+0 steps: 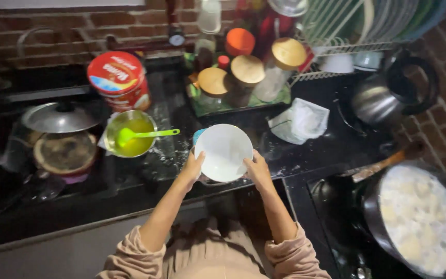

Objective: Forming small dough balls by hand and dropping them into a pot of boiling water, then stirring and removing them with a strainer.

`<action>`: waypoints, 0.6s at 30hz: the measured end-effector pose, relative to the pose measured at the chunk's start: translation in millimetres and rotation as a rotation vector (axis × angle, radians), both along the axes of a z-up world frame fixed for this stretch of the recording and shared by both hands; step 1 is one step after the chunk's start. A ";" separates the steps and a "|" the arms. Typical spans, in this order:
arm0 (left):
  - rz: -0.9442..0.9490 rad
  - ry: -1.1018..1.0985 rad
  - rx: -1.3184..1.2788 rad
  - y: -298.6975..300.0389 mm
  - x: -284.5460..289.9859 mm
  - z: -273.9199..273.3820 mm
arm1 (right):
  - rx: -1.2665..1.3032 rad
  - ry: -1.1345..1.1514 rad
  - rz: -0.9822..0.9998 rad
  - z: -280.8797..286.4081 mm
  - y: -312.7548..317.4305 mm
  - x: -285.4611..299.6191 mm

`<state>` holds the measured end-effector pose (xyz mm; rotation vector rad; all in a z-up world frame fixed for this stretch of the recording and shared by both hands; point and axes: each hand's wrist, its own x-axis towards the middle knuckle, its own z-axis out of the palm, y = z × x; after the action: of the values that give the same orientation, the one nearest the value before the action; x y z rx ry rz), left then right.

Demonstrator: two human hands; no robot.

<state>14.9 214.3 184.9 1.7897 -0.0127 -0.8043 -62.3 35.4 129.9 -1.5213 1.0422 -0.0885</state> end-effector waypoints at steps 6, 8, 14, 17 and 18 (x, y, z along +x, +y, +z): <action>0.261 0.209 -0.062 87.2 34.2 -123.8 | -0.087 0.112 0.243 -4.8 85.6 26.2; 0.309 0.209 -0.063 111.5 26.4 -101.6 | -0.063 0.120 0.279 7.4 114.9 28.4; 0.328 0.222 -0.031 158.0 13.7 -60.4 | -0.067 0.100 0.330 -11.4 145.5 31.8; 0.342 0.216 -0.016 169.2 9.4 -52.9 | -0.060 0.103 0.351 -22.1 153.7 32.9; 0.320 0.197 0.020 173.5 7.9 -52.4 | -0.073 0.101 0.376 -24.1 157.9 32.9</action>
<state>22.7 387.8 132.5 1.6680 0.4020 -0.7449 -29.5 193.3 105.8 -1.7789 0.8219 0.2174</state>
